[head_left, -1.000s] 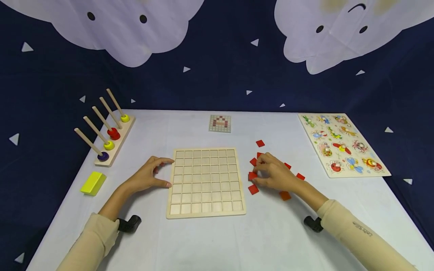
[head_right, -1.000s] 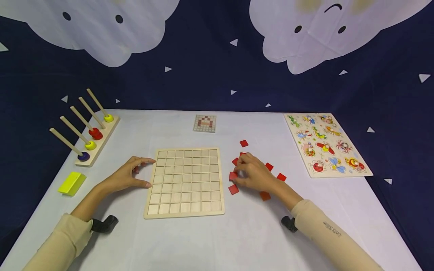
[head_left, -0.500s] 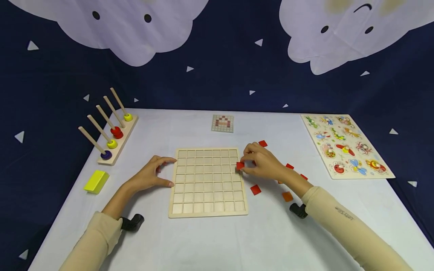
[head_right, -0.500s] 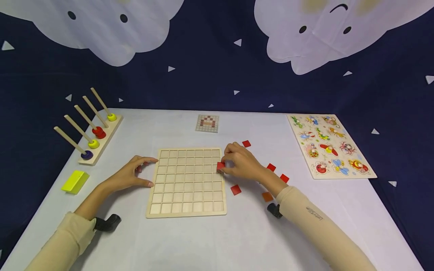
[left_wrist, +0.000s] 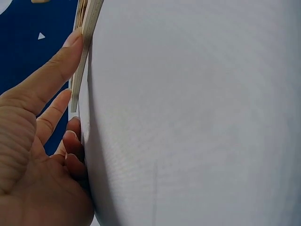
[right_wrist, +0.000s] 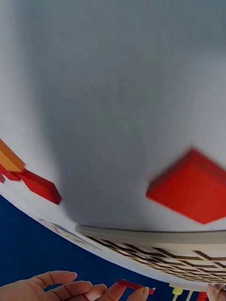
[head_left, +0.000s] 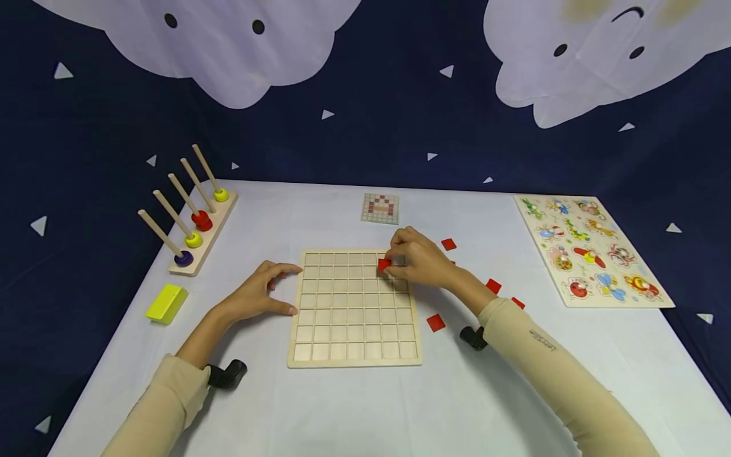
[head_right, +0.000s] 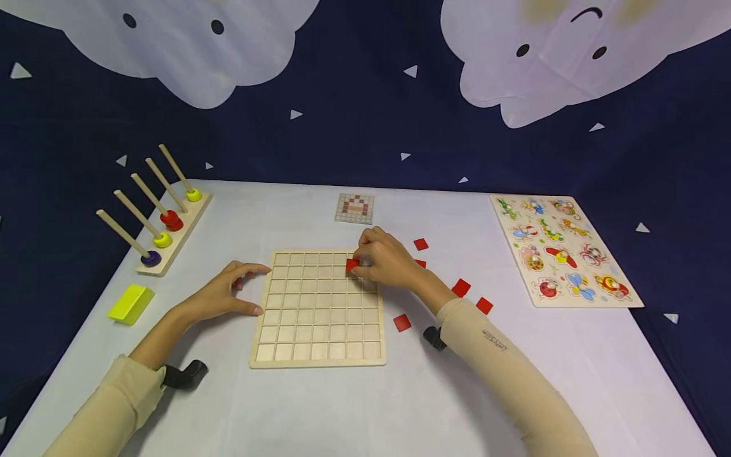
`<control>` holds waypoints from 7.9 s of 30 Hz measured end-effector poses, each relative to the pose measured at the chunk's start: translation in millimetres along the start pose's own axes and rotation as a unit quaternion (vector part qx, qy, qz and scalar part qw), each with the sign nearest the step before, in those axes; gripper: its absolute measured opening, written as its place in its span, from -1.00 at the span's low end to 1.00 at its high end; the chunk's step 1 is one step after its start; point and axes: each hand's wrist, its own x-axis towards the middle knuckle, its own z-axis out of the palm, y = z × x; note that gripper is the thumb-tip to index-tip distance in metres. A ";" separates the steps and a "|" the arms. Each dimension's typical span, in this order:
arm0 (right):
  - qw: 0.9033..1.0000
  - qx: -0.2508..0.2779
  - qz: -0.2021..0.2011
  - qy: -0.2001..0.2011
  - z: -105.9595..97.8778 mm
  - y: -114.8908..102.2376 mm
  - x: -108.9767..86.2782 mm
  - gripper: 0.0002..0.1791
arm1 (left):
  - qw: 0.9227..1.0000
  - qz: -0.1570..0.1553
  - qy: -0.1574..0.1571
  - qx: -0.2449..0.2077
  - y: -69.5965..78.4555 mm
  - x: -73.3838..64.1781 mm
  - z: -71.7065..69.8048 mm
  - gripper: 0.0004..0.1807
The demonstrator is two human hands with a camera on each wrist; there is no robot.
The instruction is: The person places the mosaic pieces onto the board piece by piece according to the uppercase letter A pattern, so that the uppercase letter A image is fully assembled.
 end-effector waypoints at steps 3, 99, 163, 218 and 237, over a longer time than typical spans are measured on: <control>1.000 -0.002 -0.003 -0.004 2.4 -0.1 9.0 -0.75 | 1.000 0.001 0.000 -0.005 0.6 1.2 -0.4 -0.10; 0.988 -0.085 0.133 0.002 -12.6 35.8 -70.1 -0.81 | 1.000 0.008 0.001 -0.006 1.8 -1.7 1.1 -0.12; 0.996 -0.006 0.041 -0.077 46.4 -55.3 65.2 -0.86 | 1.000 0.013 0.000 -0.016 3.1 -1.8 -0.9 -0.14; 0.998 -0.017 0.046 -0.039 -3.6 -5.9 -116.0 -0.79 | 1.000 0.013 -0.001 -0.017 1.9 -0.5 0.9 -0.14; 1.000 -0.008 0.013 -0.022 -4.3 -13.6 -80.9 -0.81 | 1.000 0.013 0.001 -0.022 3.2 -1.0 0.1 -0.13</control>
